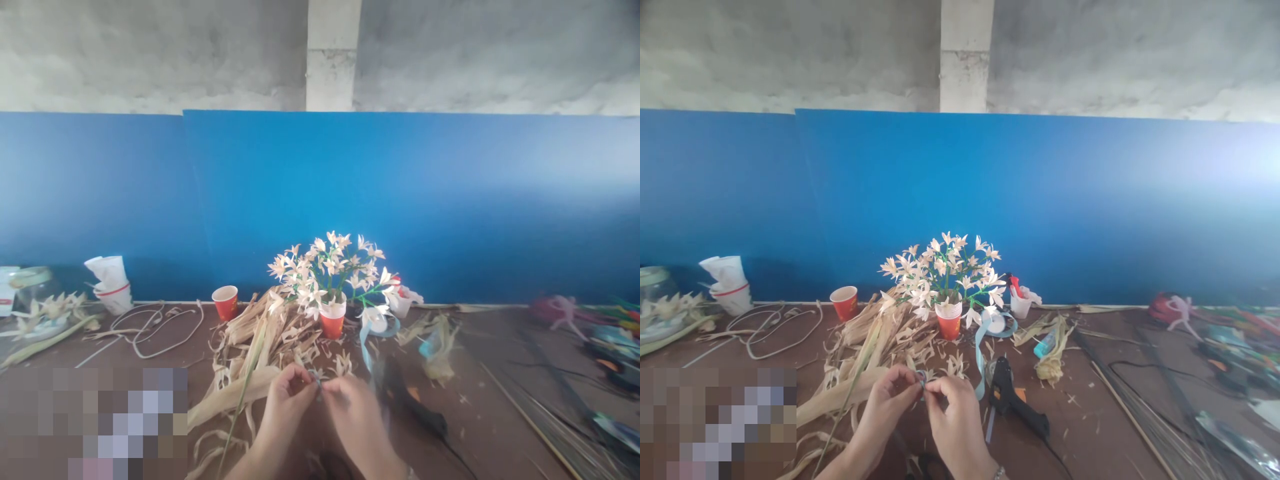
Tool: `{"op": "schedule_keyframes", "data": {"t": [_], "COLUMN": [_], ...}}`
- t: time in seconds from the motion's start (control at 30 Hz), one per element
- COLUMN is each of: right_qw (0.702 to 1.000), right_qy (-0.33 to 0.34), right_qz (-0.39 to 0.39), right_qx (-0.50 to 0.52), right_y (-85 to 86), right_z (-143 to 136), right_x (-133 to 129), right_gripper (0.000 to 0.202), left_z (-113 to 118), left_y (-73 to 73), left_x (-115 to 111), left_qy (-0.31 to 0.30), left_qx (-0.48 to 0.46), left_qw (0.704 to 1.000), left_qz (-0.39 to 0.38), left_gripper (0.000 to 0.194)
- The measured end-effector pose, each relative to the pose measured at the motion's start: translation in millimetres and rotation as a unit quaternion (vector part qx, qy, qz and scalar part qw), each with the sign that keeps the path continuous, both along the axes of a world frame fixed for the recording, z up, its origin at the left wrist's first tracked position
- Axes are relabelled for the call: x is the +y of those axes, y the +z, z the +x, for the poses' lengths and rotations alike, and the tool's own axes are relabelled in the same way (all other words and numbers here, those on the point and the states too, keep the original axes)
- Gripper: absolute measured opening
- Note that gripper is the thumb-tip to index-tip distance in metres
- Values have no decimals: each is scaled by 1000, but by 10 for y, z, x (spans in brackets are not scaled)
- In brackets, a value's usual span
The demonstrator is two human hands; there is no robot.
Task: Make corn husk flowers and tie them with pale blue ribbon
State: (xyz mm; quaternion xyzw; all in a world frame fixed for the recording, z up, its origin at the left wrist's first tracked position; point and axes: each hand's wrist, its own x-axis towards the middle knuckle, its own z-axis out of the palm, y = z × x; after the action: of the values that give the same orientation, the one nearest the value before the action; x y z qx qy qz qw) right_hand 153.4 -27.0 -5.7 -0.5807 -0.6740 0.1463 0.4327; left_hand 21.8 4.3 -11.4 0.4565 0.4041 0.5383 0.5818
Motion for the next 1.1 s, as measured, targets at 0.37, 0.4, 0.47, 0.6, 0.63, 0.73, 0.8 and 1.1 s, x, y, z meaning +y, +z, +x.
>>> {"op": "schedule_keyframes", "data": {"t": [0.37, 0.4, 0.47, 0.6, 0.63, 0.73, 0.8, 1.1], "right_qw": [994, 993, 990, 988, 988, 990, 993, 973], "right_qy": [-9, -9, -7, -5, -5, -6, 4, 157], "right_qz": [82, 93, 110, 116, 115, 104, 93, -86], "right_qx": [-66, -74, -90, -102, -102, -98, -73, 148], "right_y": [15, 9, -3, -16, -14, 7, 34, 175], "right_z": [11, 6, -6, -29, -32, -23, 0, 48], "right_x": [-14, -14, -11, 0, 1, -5, -10, 11], "right_gripper": [20, 21, 21, 20, 19, 17, 15, 37], "left_z": [-35, -32, -24, -12, -12, -26, -47, -115], "left_y": [65, 72, 81, 71, 68, 74, 100, 180], "left_x": [-37, -44, -63, -88, -88, -80, -74, -18], "left_qy": [-17, -11, -2, -10, -13, -18, -29, -85], "left_qx": [69, 69, 60, 19, 9, -4, -7, 122], "left_qw": [997, 998, 998, 999, 999, 998, 998, 989], "left_qz": [10, 9, -4, -43, -46, -53, -58, 19], "left_gripper": [21, 20, 21, 24, 24, 26, 28, 20]}}
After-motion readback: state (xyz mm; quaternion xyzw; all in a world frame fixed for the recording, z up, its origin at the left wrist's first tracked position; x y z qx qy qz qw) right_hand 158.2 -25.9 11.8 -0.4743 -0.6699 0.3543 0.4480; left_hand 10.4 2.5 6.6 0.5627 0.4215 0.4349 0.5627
